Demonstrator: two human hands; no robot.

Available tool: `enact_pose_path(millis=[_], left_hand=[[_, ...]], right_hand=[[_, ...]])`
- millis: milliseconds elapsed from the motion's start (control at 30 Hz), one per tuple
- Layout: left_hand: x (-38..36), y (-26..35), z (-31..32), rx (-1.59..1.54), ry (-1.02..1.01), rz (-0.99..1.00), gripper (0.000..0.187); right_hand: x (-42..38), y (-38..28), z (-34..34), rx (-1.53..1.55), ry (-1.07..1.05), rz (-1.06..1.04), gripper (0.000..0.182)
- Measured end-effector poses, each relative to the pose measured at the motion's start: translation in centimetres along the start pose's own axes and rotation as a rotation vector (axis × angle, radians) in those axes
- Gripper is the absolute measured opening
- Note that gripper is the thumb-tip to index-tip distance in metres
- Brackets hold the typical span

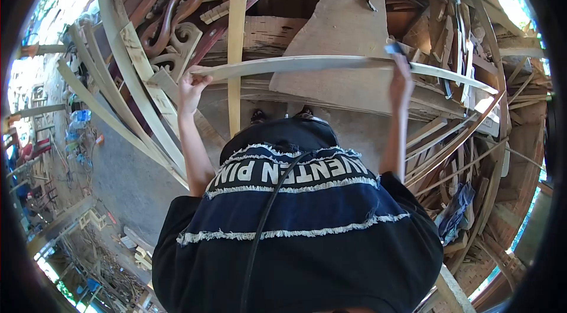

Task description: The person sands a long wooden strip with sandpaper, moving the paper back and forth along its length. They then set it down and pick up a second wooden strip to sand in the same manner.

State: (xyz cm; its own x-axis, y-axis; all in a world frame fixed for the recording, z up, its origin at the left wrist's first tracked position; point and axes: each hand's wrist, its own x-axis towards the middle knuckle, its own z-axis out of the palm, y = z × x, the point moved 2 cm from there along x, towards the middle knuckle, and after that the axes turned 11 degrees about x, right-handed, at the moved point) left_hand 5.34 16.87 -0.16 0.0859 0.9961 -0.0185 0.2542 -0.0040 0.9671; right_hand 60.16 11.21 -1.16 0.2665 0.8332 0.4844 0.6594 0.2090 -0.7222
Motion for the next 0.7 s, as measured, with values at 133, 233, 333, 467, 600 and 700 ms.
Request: enact_pose_path(millis=[133, 233, 333, 467, 600, 700], left_hand=[[0.4, -1.8, 0.4, -0.074, 0.019, 0.112, 0.019], [0.7, -1.7, 0.6, -0.074, 0.01, 0.153, 0.019], [0.0, -1.9, 0.8, -0.087, 0.026, 0.166, 0.017], [-0.7, -1.8, 0.7, -0.07, 0.007, 0.114, 0.015], [-1.6, -2.9, 1.1, -0.212, -0.05, 0.037, 0.012], [-1.8, -1.2, 1.2, -0.216, -0.02, 0.034, 0.012]], right_hand=[[2.5, 2.4, -6.7, -0.38, 0.003, 0.706, 0.026], [-0.3, -3.9, 4.0, -0.186, 0.014, 0.022, 0.024], [-3.0, -16.4, 12.8, -0.064, -0.239, -0.209, 0.03], [-3.5, -14.0, 11.1, -0.164, -0.167, -0.172, 0.032], [-2.0, -2.6, 2.5, -0.339, 0.093, 0.115, 0.023], [-1.8, -7.4, 7.3, -0.295, -0.005, -0.07, 0.025]])
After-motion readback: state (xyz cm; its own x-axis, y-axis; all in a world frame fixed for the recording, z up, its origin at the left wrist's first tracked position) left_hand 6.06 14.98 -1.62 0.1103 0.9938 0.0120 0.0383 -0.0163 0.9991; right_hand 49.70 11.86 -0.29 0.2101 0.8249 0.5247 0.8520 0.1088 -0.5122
